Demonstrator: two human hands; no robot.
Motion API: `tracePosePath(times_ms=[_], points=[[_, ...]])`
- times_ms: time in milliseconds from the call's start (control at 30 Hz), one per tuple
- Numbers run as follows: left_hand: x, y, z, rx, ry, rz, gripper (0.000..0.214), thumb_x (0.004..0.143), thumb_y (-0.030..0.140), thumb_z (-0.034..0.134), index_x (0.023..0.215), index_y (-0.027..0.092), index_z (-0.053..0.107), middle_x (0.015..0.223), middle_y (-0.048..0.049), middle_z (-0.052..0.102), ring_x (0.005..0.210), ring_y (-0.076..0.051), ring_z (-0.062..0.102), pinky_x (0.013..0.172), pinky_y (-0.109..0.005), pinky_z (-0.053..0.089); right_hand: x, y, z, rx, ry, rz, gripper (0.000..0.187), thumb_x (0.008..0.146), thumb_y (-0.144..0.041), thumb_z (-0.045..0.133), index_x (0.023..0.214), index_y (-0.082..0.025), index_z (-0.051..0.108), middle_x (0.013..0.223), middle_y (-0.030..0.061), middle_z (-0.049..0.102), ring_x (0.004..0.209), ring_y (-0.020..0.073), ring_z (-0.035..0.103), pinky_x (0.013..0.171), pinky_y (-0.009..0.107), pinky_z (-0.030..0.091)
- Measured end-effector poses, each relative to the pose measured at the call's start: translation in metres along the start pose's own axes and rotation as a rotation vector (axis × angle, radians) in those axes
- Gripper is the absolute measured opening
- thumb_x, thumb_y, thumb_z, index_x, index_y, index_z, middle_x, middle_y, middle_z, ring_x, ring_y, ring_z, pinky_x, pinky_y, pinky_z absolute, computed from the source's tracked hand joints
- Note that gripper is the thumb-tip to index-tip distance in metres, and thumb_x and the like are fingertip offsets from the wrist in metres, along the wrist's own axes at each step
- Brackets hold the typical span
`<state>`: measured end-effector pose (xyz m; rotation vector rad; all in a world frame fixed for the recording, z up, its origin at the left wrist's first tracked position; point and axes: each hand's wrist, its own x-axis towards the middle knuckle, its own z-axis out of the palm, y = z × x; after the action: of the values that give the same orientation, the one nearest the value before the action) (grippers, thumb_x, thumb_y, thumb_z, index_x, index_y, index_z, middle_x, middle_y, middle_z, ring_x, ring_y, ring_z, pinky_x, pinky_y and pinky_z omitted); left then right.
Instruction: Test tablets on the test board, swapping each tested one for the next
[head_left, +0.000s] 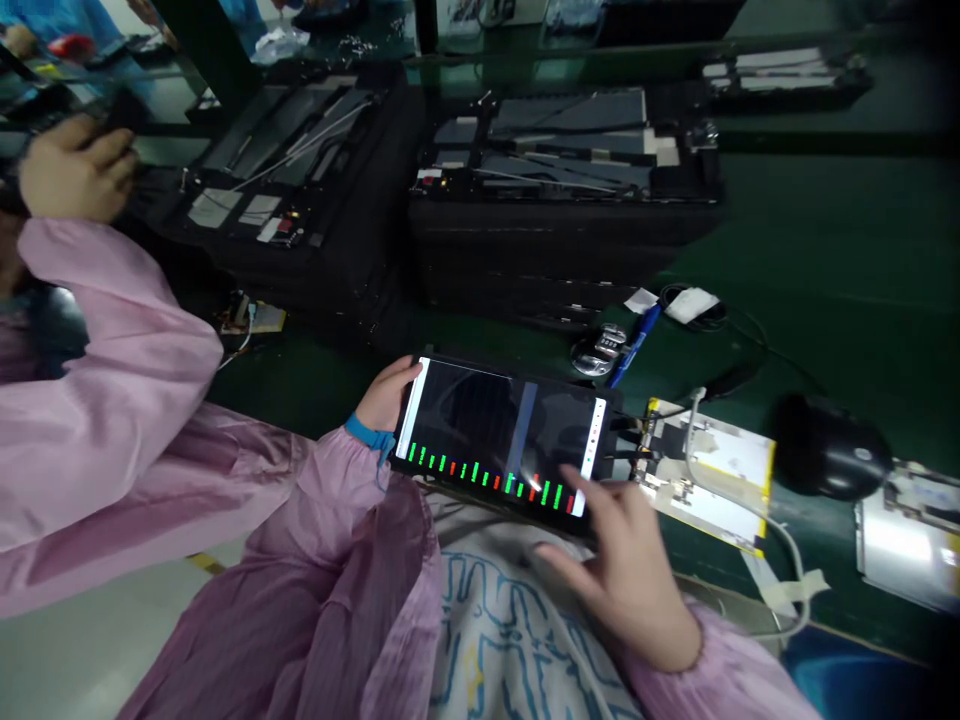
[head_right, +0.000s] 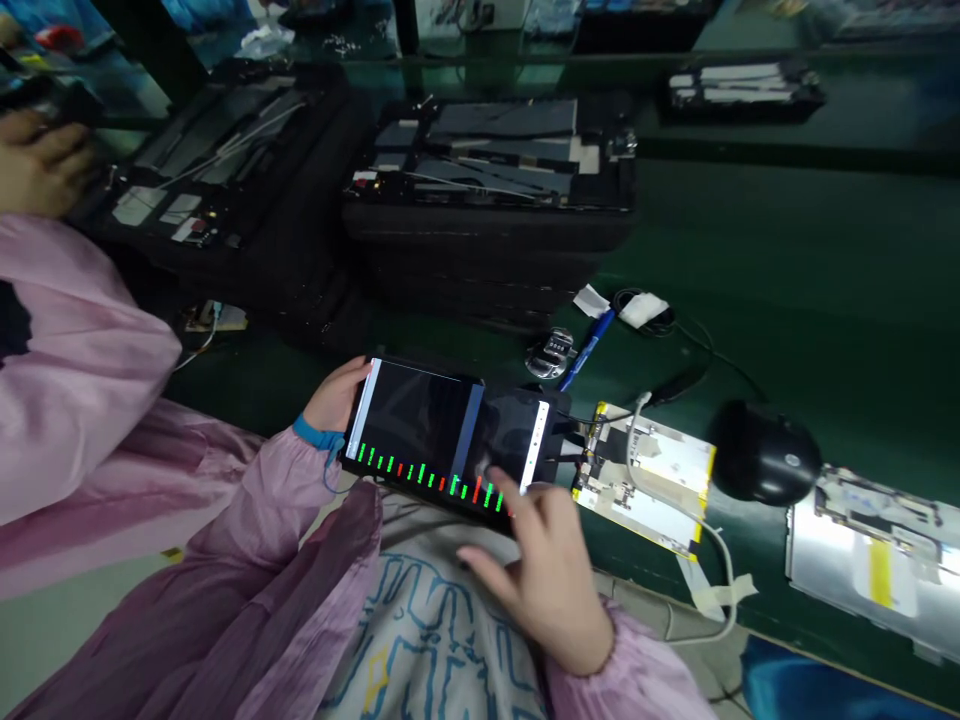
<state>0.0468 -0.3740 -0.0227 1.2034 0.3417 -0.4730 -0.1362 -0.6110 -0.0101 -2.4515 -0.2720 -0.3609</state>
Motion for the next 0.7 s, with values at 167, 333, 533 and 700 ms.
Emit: tracePosePath(times_ms=[167,333,533,700], points=[[0.0,0.001,0.001,-0.074,0.055,0.021,0.024,0.066,0.026,0.073,0.084,0.013,0.064,0.074,-0.0024,0.069,0.074,-0.018,0.066,0.075,-0.03,0.051,0.008,0.05,-0.029,0.004,0.242,0.264,0.041,0.093,-0.045,0.048,0.121,-0.017,0.053,0.092,0.0081,0.05,0.084,0.0265,0.05,0.074,0.04,0.041],[-0.001,0.007,0.001,-0.042,0.07,0.03,0.021,0.064,0.023,0.073,0.081,0.013,0.065,0.074,-0.0043,0.069,0.086,-0.024,0.068,0.08,-0.035,0.053,0.009,0.097,-0.019,0.083,0.369,0.428,0.03,0.086,-0.041,0.048,0.104,-0.018,0.057,0.084,0.005,0.055,0.074,0.0232,0.053,0.068,0.036,0.042],[-0.005,0.023,0.009,-0.016,0.063,0.046,0.018,0.066,0.024,0.073,0.077,0.013,0.064,0.076,-0.0054,0.07,0.091,-0.027,0.067,0.083,-0.038,0.054,0.007,0.11,-0.001,0.319,0.536,0.505,0.017,0.08,-0.033,0.054,0.09,-0.02,0.05,0.083,0.0033,0.056,0.079,0.0227,0.056,0.074,0.036,0.042],[0.002,0.035,0.028,-0.027,0.051,0.047,0.012,0.072,0.021,0.068,0.08,0.013,0.064,0.08,-0.0062,0.071,0.092,-0.027,0.067,0.083,-0.038,0.054,0.01,0.111,-0.005,0.263,0.498,0.465,0.008,0.08,-0.027,0.05,0.083,-0.02,0.052,0.078,0.0024,0.057,0.071,0.0204,0.056,0.065,0.031,0.042]])
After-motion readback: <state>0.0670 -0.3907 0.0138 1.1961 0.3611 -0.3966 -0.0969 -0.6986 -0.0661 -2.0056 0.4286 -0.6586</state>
